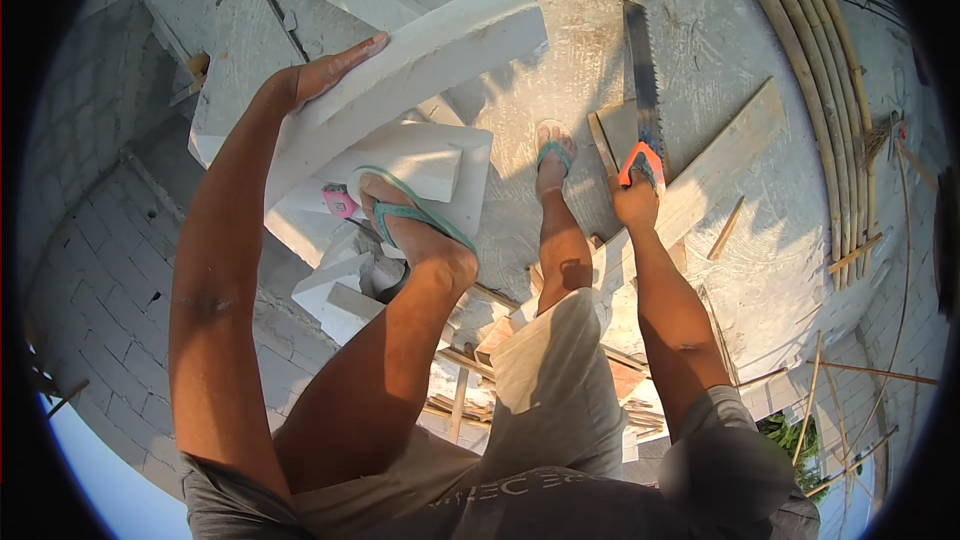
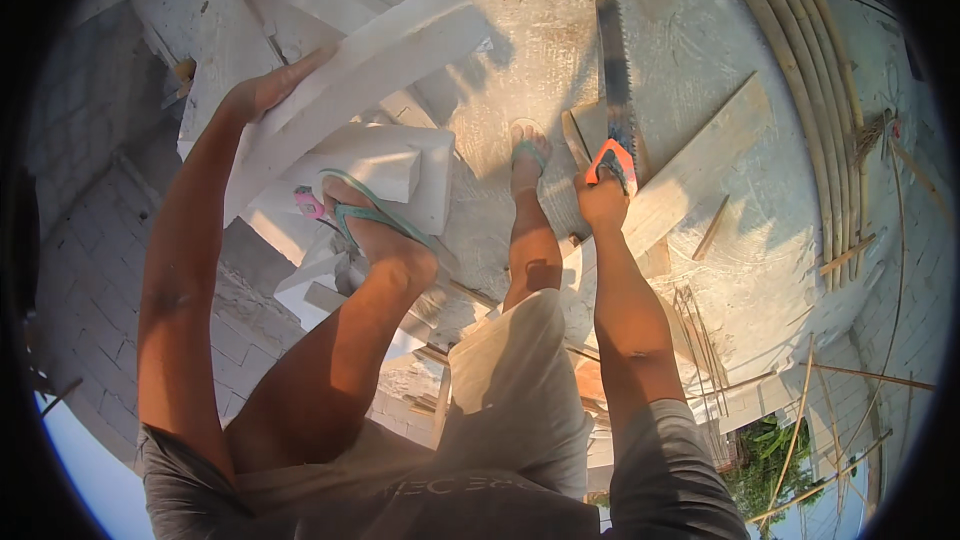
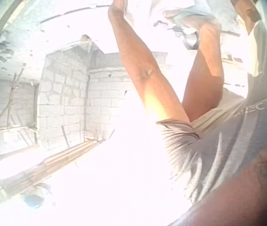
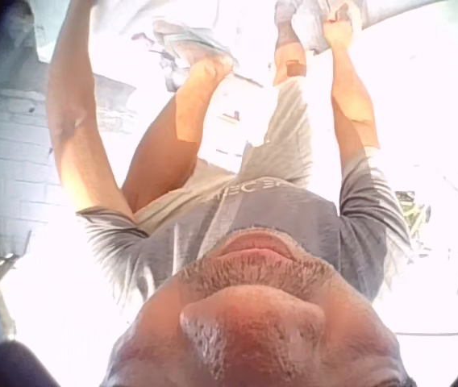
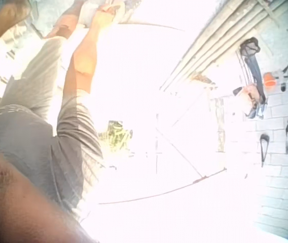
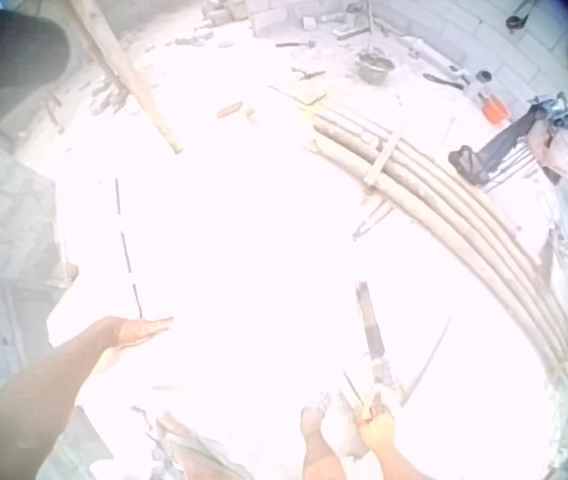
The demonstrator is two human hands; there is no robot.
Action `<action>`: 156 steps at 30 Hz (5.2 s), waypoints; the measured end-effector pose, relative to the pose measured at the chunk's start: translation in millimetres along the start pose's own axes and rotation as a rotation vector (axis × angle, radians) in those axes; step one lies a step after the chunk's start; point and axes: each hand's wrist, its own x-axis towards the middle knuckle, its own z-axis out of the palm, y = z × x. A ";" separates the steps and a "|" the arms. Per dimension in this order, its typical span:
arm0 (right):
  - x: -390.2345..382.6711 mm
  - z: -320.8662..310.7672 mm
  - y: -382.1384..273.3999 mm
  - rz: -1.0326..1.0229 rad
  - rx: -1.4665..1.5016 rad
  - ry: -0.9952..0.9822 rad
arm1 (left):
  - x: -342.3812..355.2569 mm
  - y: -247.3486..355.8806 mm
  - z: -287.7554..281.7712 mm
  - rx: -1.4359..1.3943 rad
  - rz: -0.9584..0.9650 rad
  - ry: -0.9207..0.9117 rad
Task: The person measures a concrete block with a tape measure and then cuts through the block using a hand saw.
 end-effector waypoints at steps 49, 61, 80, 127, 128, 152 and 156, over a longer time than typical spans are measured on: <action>85.9 -38.9 -7.3 -0.074 -0.020 0.299 | 66.5 134.8 140.9 -0.872 0.241 -0.099; -40.9 -137.1 -172.5 -0.413 0.416 -0.744 | 80.1 47.8 193.1 -0.946 0.037 0.684; -70.1 -101.8 -298.9 -0.597 0.321 -0.890 | 17.0 -98.8 197.7 -1.453 -0.205 1.435; -125.7 -32.0 -379.3 -1.304 -0.230 -0.208 | -0.4 -89.6 215.8 -2.474 0.405 1.146; -125.5 -30.7 -378.4 -1.250 -0.186 -0.228 | -0.7 -89.7 216.3 -2.434 0.326 1.145; -135.0 10.9 -392.1 -1.177 -0.061 -0.167 | 10.1 -106.5 226.6 -2.615 0.470 0.987; -148.3 7.8 -398.3 -1.153 -0.155 -0.062 | 8.9 -109.2 225.0 -2.616 0.483 0.966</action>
